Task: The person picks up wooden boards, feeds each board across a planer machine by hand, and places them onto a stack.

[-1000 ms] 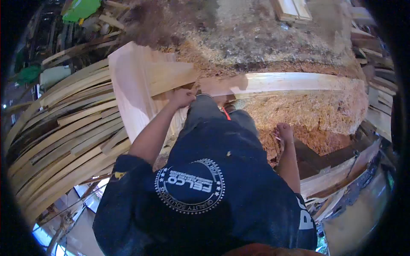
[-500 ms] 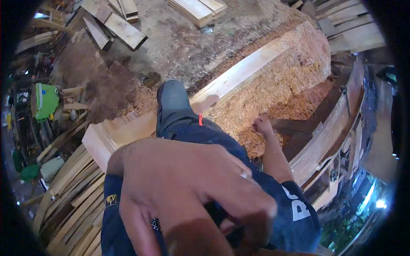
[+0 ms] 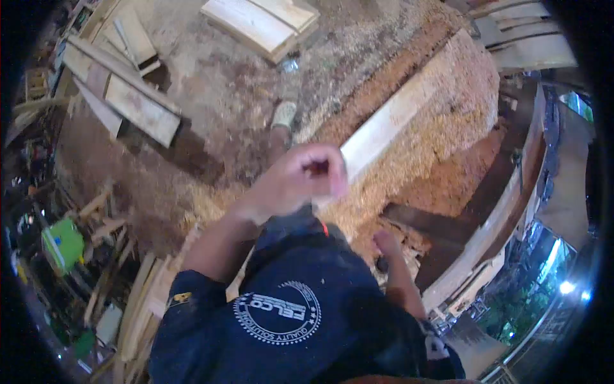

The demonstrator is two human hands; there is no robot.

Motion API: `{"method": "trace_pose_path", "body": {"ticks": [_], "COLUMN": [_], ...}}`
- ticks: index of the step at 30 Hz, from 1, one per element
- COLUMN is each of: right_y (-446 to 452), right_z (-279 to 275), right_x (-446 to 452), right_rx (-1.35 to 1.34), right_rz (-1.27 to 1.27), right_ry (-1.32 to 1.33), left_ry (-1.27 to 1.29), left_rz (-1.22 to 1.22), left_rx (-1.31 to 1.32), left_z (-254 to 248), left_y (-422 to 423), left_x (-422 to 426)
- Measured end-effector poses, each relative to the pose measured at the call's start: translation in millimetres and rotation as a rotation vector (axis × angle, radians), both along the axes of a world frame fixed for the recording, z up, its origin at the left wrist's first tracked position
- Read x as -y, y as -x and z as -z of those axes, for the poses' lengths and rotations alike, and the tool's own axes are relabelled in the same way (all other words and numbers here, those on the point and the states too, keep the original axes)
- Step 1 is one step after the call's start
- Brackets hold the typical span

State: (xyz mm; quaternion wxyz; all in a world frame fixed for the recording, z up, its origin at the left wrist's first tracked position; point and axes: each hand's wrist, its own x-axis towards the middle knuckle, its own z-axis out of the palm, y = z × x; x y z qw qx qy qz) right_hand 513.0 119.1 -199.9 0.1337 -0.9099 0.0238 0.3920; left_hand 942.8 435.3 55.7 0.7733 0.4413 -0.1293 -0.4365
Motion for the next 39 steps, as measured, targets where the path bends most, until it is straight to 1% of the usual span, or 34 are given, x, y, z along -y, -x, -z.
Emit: {"method": "trace_pose_path", "body": {"ticks": [1,2,3,4,5,6,8,11,12,14,16,17,18,19,22,25,26,29,31,32,34,36,38,39], "right_y": [-34,-78,-114,-150,-189,-229,-330,-388,-398,-409,-384,-384,-385,-394,-412,-421,-427,-446,-452,-455,-463,-467,-477,-472], "right_z": [-14,-40,-45,-53,-61,-71,-90,-76,-67,-62,-55,-56,-60,-62,-68,-69,-67,-60,-55,-51,-39,-31,-24,-20], "right_x": [-8,-13,-22,-32,-39,-49,-75,-80,-78,-73,-63,-61,-59,-59,-53,-46,-42,-34,-26,-24,-18,-11,-9,-5], "right_rx": [-0.008,-0.001,-0.081,-0.186,-0.253,-0.311,-0.297,-0.397,-0.429,-0.505,-0.560,-0.583,-0.610,-0.642,-0.702,-0.702,-0.698,-0.694,-0.688,-0.692,-0.689,-0.652,-0.595,-0.571], "right_rz": [0.115,-0.154,-0.010,0.249,0.454,0.651,1.025,1.446,1.408,1.339,1.401,1.432,1.434,1.447,1.479,1.512,1.520,1.541,1.557,1.526,1.455,1.445,1.438,1.454], "right_ry": [0.013,0.171,0.103,0.019,-0.043,-0.103,-0.298,-0.397,-0.348,-0.239,-0.229,-0.223,-0.160,-0.120,-0.033,-0.030,-0.035,-0.041,-0.070,-0.068,-0.069,-0.119,-0.153,-0.191], "left_ry": [-0.192,-0.283,-0.384,-0.515,-0.644,-0.643,-0.641,-0.659,-0.692,-0.630,-0.653,-0.664,-0.678,-0.689,-0.733,-0.470,-0.452,-0.506,-0.515,-0.517,-0.521,-0.509,-0.491,-0.520], "left_rz": [-0.033,-0.096,-0.164,-0.181,-0.204,-0.264,-0.376,-0.614,-0.562,-0.606,-0.563,-0.561,-0.562,-0.566,-0.697,-0.840,-0.908,-0.926,-0.926,-0.928,-0.935,-0.936,-0.926,-0.961], "left_rx": [-0.109,-0.224,-0.360,-0.456,-0.547,-0.620,-0.727,-0.783,-0.726,-0.655,-0.671,-0.746,-0.820,-0.886,-1.094,-1.075,-1.028,-1.038,-1.119,-1.156,-1.141,-1.128,-1.114,-1.051], "left_z": [74,157,233,296,351,397,475,566,592,623,658,674,687,696,681,753,757,757,756,755,753,763,762,760], "left_y": [-45,-88,-124,-160,-194,-221,-282,-355,-374,-403,-430,-436,-441,-446,-464,-459,-463,-473,-474,-474,-472,-468,-475,-471], "left_x": [6,12,13,10,10,11,9,19,19,31,47,56,63,69,89,85,86,81,76,74,70,69,65,69]}}
